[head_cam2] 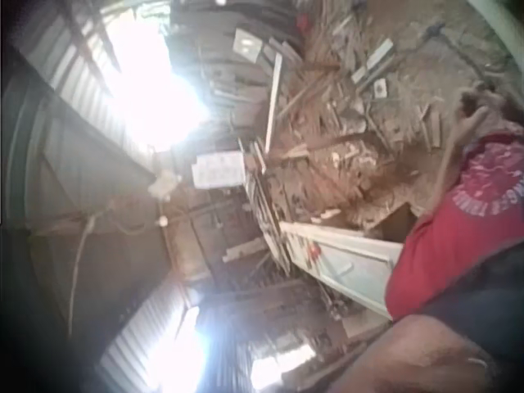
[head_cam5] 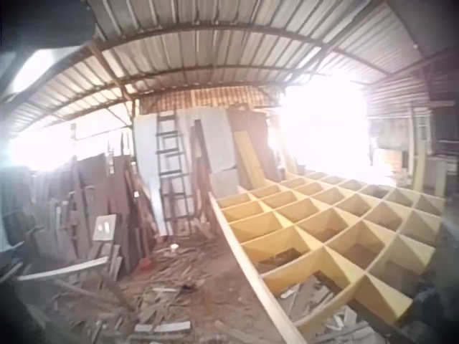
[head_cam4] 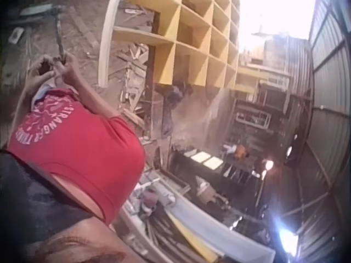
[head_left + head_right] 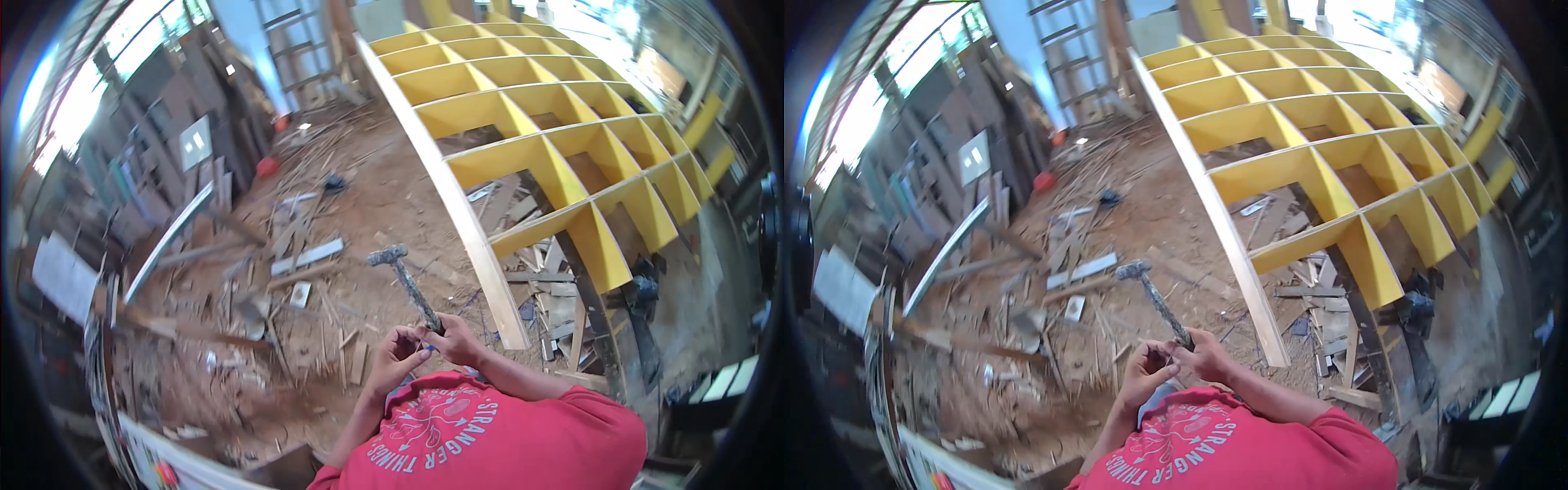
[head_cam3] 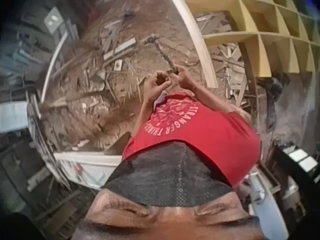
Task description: The person assembles a wooden shelf unit by securing wooden boards and dividers in place with nails and a hammer.
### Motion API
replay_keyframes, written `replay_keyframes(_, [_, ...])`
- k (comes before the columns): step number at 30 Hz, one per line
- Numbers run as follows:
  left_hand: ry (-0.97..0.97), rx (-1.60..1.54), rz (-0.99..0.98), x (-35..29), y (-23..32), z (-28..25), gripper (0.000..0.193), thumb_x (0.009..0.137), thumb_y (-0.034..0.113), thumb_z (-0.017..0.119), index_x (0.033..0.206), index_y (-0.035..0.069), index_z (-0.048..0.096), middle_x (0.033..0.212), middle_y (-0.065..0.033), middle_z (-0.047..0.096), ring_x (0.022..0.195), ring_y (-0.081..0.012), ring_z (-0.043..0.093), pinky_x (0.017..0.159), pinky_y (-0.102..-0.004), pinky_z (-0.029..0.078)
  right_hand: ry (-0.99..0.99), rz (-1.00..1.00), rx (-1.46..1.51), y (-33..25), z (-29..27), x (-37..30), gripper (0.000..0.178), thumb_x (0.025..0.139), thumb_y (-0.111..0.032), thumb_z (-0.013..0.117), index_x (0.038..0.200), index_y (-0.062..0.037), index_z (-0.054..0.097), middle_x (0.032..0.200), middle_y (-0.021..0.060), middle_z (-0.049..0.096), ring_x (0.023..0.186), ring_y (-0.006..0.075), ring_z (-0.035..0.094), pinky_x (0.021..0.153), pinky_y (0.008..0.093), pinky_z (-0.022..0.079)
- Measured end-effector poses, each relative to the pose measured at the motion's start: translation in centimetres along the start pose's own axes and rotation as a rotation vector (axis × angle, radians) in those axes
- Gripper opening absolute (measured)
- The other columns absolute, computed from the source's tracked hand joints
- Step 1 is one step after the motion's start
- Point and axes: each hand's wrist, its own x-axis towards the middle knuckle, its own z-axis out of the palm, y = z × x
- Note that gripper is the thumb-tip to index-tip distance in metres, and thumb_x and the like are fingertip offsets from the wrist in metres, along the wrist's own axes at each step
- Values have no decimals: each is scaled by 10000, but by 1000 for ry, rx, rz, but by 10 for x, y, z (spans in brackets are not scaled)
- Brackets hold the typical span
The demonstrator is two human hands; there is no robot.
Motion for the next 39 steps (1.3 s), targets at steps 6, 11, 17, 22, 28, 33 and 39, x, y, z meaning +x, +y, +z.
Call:
replay_keyframes(6, [-262,172,5,124,83,-45,368,956,-8,793,1278,-17,615,1164,-51,698,1053,-98,654,910,-262,534,275,95,450,-33,7,86,337,1083,-342,681,886,-71,651,639,-62,541,534,30,476,482,249,353])
replay_keyframes(11, [-263,262,-27,217,99,-62,170,1005,-1,741,1164,-43,696,1063,-19,728,948,-60,645,845,-222,502,581,-106,553,-36,-7,155,334,1088,-368,671,929,-75,653,626,-79,512,516,24,441,462,257,318])
replay_keyframes(17, [-293,434,83,359,91,-52,121,1038,105,727,1085,-3,702,936,32,680,827,-10,583,712,-194,466,738,-58,443,-18,-82,229,326,1108,-375,631,987,-75,678,633,-82,498,534,17,437,477,265,322])
replay_keyframes(22, [-344,490,35,487,97,-56,149,1045,174,685,1005,31,672,842,27,652,736,-51,557,661,-247,468,1130,57,-114,-25,-190,282,420,1086,-444,616,1136,-30,669,778,106,654,730,204,642,651,406,487])
replay_keyframes(28, [-726,962,86,618,89,-10,187,946,216,725,1010,56,654,746,-138,612,657,-258,633,649,-388,518,1315,272,-454,5,-291,316,412,1093,-417,567,1185,-26,654,906,300,702,871,507,688,761,562,524])
replay_keyframes(33, [-1439,1047,621,702,38,80,125,843,175,693,931,97,652,838,-152,705,785,-390,700,685,-486,547,1556,364,-464,-20,-337,330,360,1089,-379,576,1152,-28,618,948,312,717,953,543,689,799,630,511])
replay_keyframes(39, [-1835,1162,663,760,-46,126,198,768,200,660,943,112,683,760,-164,716,706,-388,711,647,-512,567,1626,615,-666,5,-359,357,347,1101,-387,542,1255,-84,609,912,295,720,857,531,694,698,628,512])
